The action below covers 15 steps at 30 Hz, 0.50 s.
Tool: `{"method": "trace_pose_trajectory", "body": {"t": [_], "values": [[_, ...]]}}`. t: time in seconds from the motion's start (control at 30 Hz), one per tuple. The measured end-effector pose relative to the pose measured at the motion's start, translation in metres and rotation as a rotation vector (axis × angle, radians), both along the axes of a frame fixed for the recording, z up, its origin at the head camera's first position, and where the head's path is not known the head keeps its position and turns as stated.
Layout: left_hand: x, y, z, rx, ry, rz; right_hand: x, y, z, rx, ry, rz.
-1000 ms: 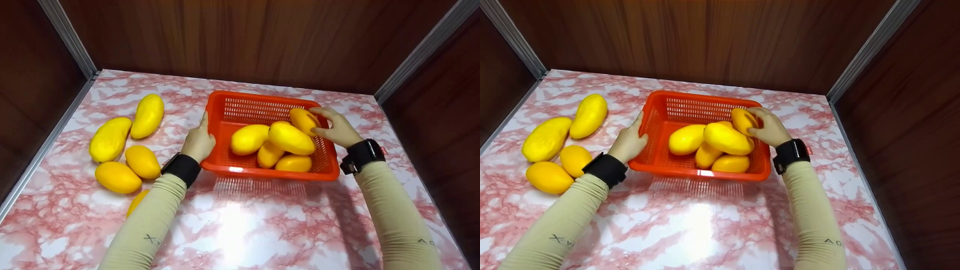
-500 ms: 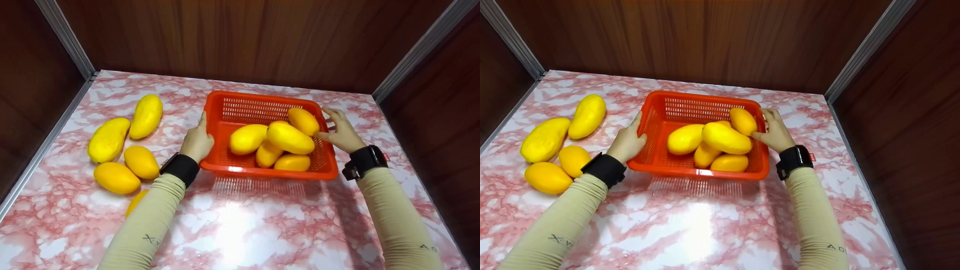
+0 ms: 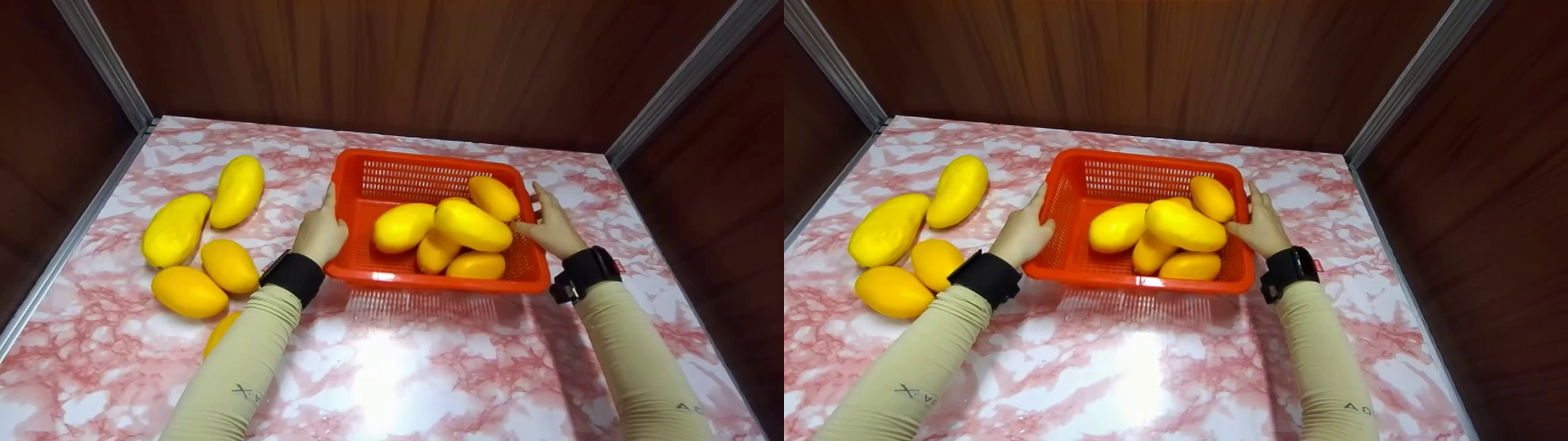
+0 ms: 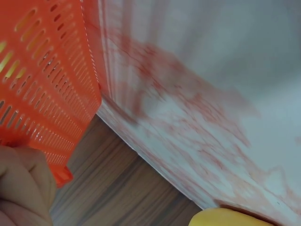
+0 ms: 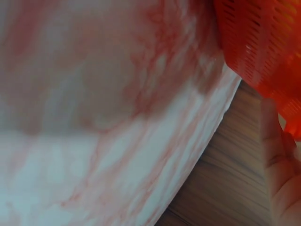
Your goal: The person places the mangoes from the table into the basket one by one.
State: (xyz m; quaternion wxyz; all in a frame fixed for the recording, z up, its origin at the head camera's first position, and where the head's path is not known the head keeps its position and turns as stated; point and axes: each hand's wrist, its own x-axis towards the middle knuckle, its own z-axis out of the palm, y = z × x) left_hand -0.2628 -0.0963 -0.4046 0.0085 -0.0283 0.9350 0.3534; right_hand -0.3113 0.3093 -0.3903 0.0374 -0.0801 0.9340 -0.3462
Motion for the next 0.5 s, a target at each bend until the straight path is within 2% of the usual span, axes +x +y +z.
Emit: {"method": "trace_pose_trajectory", "body": {"t": [0.17, 0.37, 0.5], "values": [[0.0001, 0.0000, 0.0019, 0.000, 0.000, -0.001, -0.0016, -0.0029, 0.0017, -0.026, -0.082, -0.007], [-0.0008, -0.0006, 0.0026, 0.009, 0.001, -0.002, -0.0039, -0.0073, 0.0028, -0.114, -0.225, 0.056], [-0.0002, -0.0011, 0.0008, 0.023, -0.018, 0.006, -0.0026, -0.0083, -0.0008, -0.163, -0.263, 0.079]]}}
